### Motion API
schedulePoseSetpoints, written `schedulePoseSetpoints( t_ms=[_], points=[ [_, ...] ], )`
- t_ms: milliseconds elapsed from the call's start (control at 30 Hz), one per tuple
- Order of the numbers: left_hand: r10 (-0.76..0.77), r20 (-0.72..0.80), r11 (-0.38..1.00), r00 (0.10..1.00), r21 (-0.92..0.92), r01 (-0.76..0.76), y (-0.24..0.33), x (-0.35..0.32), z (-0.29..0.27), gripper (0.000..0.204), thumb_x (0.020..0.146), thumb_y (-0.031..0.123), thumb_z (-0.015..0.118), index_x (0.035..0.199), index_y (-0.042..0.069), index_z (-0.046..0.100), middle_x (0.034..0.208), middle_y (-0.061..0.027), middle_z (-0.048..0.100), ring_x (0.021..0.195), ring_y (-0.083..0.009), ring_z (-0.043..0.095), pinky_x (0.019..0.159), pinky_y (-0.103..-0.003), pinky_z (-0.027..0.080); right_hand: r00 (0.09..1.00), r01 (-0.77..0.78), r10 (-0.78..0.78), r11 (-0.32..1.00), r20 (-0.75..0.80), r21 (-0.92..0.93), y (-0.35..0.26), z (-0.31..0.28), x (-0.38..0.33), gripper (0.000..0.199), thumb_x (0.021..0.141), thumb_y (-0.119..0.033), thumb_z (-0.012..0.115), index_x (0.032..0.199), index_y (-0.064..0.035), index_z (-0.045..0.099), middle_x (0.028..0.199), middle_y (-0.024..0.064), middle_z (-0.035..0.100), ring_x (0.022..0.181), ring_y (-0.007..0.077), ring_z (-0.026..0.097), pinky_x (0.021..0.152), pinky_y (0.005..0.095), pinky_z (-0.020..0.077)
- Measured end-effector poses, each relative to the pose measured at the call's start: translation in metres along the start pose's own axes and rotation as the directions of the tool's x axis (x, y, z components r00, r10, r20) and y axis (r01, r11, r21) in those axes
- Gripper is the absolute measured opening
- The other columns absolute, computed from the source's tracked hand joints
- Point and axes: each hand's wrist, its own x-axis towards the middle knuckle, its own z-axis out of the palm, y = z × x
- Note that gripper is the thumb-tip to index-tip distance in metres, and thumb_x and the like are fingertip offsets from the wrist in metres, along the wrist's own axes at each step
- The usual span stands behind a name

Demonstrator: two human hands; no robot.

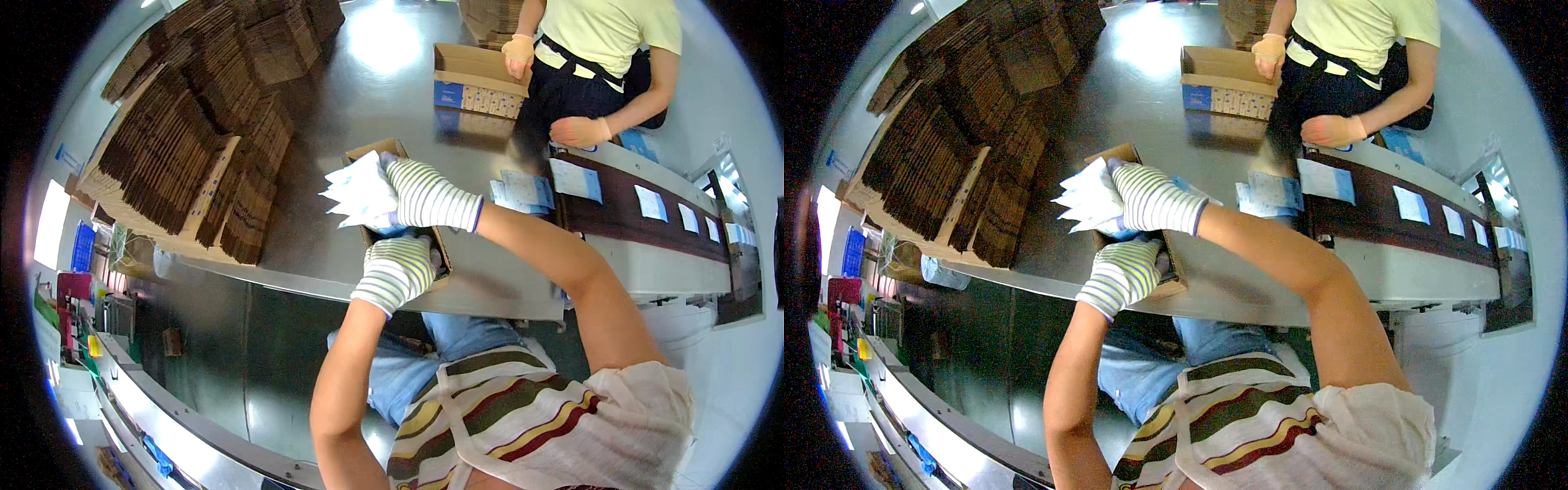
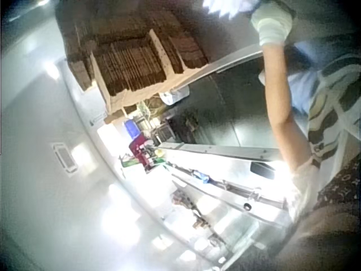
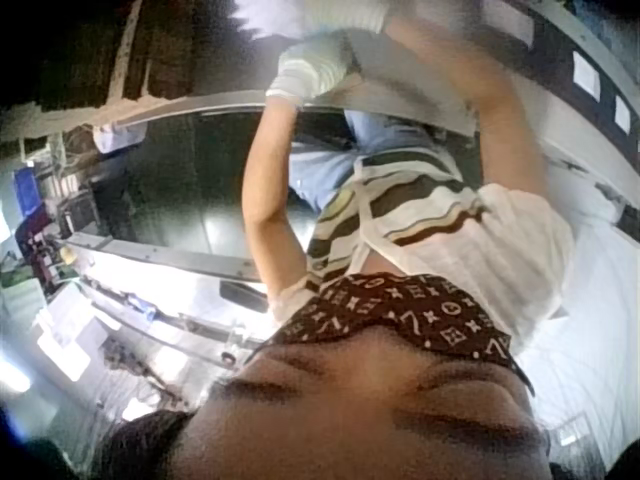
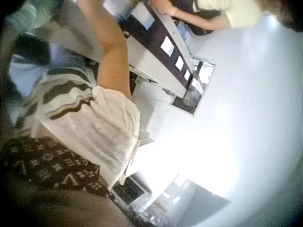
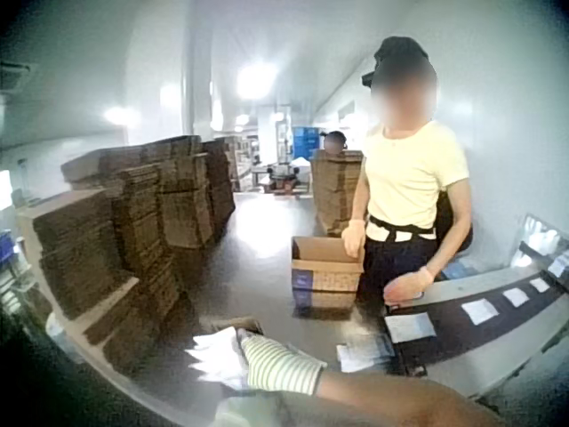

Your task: The person packs small blue packets into cardboard boxes by hand while standing at a stainless steel table in a manufacturing facility.

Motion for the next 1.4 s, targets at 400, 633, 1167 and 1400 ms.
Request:
schedulePoseSetpoints(
  t_ms=[400,633,1167,1400],
  points=[
    [-0.198,-0.238,0.976,0.951,0.039,0.213,-0.066,0.064,-0.04,0.035,0.093,0.033,0.037,0.099,0.008,0.062,0.088,-0.0199,0.065,0.084,-0.036,0.062,0.074,-0.048,0.049,0.982,0.179,-0.191,0.931,-0.006,-0.319,0.006,-0.039,-0.036,0.091,0.057,-0.059,0.074,0.12,0.0026,0.052,0.131,0.0235,0.044,0.13,0.0366,0.032,0.109,0.0515,0.0187],
    [-0.023,0.333,1.0,0.943,0.001,0.024,-0.142,0.085,0.066,0.045,0.09,0.038,0.044,0.12,0.008,0.058,0.127,-0.0146,0.053,0.12,-0.0305,0.048,0.099,-0.036,0.039,0.99,-0.136,0.141,0.976,-0.02,0.168,0.17,-0.096,-0.067,0.054,0.076,-0.032,0.072,0.115,0.0003,0.054,0.111,0.0179,0.058,0.103,0.0309,0.057,0.089,0.0401,0.0477],
    [-0.071,0.042,0.996,0.997,0.062,0.069,-0.023,-0.034,-0.027,0.033,0.086,0.03,0.052,0.098,0.001,0.061,0.098,-0.02,0.063,0.092,-0.0355,0.06,0.084,-0.043,0.046,0.847,0.114,-0.005,0.978,0.532,-0.172,0.166,0.018,-0.1,0.063,0.052,-0.038,0.082,0.097,0.0023,0.064,0.083,0.02,0.067,0.073,0.0305,0.065,0.065,0.0404,0.0514],
    [-0.132,0.033,0.977,0.991,0.173,0.124,-0.016,-0.022,-0.009,0.035,0.086,0.032,0.049,0.104,0.004,0.06,0.097,-0.0153,0.064,0.09,-0.0295,0.062,0.081,-0.041,0.046,0.952,-0.111,0.0,0.932,0.306,0.345,0.133,0.01,-0.08,0.05,0.054,-0.022,0.082,0.094,0.0011,0.062,0.086,0.0171,0.066,0.075,0.0267,0.064,0.068,0.0368,0.0523]
  ],
)
